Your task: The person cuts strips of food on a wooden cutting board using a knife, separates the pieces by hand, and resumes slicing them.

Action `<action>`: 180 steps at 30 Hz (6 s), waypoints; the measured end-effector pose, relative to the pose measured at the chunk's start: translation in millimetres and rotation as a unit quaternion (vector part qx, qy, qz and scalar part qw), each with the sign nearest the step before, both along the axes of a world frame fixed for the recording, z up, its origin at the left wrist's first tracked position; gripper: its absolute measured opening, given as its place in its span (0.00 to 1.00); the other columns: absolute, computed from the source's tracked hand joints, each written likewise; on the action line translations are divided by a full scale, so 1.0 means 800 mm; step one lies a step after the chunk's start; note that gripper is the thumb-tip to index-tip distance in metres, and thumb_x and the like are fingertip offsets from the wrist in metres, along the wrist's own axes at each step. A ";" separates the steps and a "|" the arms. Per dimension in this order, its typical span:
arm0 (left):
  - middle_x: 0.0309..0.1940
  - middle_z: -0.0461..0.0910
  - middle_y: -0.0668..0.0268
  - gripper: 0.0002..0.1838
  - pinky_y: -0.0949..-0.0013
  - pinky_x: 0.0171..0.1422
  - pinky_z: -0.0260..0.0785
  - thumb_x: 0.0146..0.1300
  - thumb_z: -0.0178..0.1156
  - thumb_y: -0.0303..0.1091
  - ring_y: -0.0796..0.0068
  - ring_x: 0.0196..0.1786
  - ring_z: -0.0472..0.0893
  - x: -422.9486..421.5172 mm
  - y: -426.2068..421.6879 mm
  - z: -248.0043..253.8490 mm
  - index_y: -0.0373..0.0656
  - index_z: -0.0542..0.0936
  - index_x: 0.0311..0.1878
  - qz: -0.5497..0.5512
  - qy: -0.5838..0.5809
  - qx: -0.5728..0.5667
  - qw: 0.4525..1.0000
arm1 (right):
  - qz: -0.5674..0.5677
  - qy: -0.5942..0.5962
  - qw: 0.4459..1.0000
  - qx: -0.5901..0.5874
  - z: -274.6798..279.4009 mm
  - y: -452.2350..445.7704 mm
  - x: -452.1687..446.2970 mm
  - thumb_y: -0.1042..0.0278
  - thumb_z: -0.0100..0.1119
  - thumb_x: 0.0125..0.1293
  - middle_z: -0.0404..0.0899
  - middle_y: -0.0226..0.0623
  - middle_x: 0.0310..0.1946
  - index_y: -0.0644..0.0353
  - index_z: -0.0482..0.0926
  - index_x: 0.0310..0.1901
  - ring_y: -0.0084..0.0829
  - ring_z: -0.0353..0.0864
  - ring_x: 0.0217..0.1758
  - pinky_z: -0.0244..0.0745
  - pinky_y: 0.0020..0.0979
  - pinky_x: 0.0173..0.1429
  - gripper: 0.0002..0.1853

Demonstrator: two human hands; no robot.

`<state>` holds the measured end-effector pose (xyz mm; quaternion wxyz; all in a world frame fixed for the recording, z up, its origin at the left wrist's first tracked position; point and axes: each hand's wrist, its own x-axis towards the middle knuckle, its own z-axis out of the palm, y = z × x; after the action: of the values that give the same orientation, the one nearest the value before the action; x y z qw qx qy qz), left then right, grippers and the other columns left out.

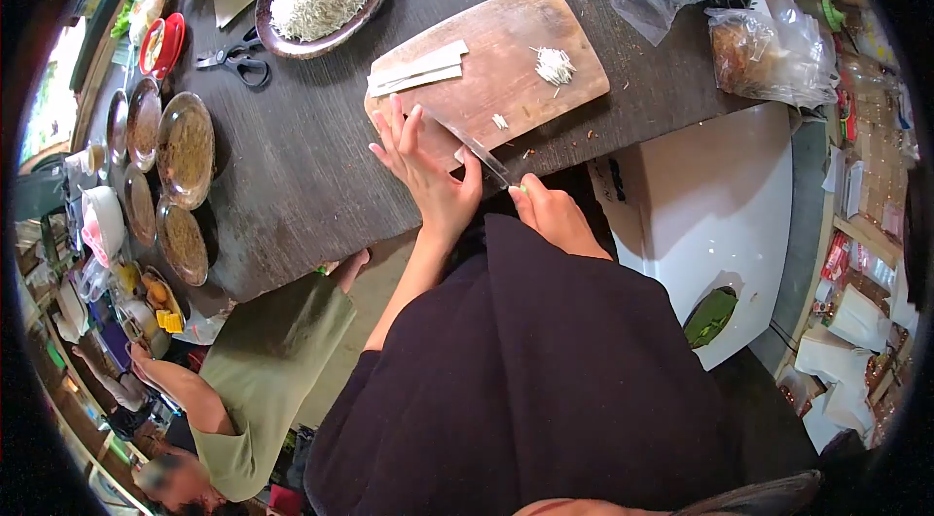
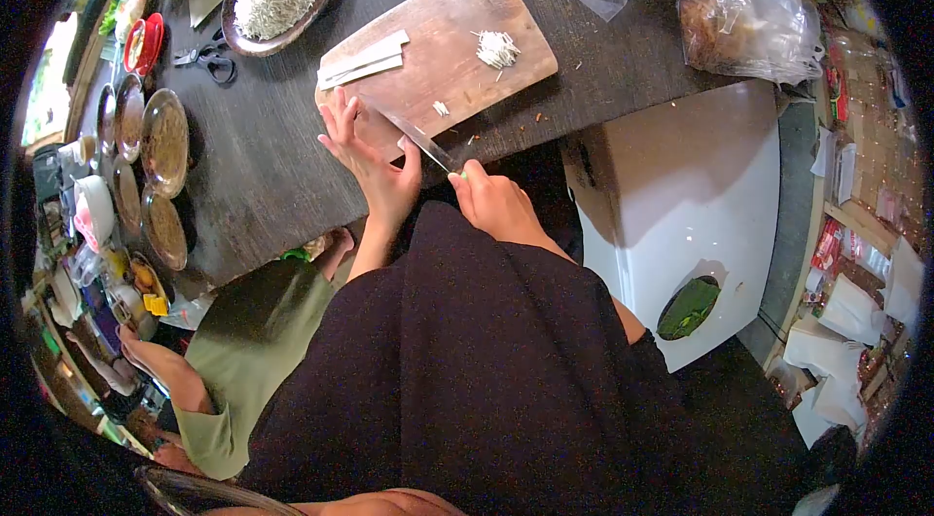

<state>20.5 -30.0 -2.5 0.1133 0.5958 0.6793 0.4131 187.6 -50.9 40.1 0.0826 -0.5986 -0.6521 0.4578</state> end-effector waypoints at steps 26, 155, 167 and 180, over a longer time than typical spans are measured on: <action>0.79 0.52 0.49 0.45 0.34 0.79 0.17 0.50 0.63 0.26 0.39 0.83 0.40 0.000 0.001 0.001 0.47 0.56 0.73 0.001 -0.005 -0.003 1.000 | 0.000 -0.013 1.000 -0.003 -0.007 -0.007 -0.003 0.57 0.47 0.78 0.77 0.62 0.24 0.63 0.68 0.40 0.66 0.79 0.33 0.68 0.57 0.34 0.15; 0.78 0.55 0.50 0.44 0.35 0.80 0.21 0.51 0.63 0.26 0.41 0.83 0.43 -0.001 -0.001 0.001 0.46 0.57 0.73 0.001 -0.007 0.014 1.000 | -0.007 -0.011 0.998 0.062 -0.011 -0.007 -0.008 0.58 0.47 0.78 0.77 0.60 0.23 0.63 0.68 0.39 0.65 0.78 0.32 0.68 0.57 0.33 0.15; 0.78 0.55 0.50 0.44 0.35 0.80 0.19 0.52 0.65 0.26 0.41 0.83 0.42 0.000 -0.001 -0.001 0.47 0.57 0.73 0.001 -0.011 0.011 1.000 | -0.011 0.016 0.999 0.044 -0.004 -0.004 -0.004 0.59 0.48 0.78 0.76 0.61 0.24 0.64 0.68 0.39 0.66 0.77 0.33 0.66 0.55 0.33 0.15; 0.78 0.55 0.49 0.44 0.36 0.80 0.20 0.49 0.62 0.24 0.41 0.83 0.43 0.000 0.000 0.000 0.46 0.57 0.73 0.000 -0.007 0.013 1.000 | -0.005 -0.006 1.000 0.018 -0.003 -0.001 -0.012 0.58 0.48 0.78 0.77 0.62 0.25 0.63 0.69 0.39 0.67 0.78 0.34 0.68 0.58 0.35 0.15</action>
<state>20.2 -30.4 -2.5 0.1104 0.5944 0.6727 0.4266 178.1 -51.5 37.8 0.0912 -0.6030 -0.6576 0.4423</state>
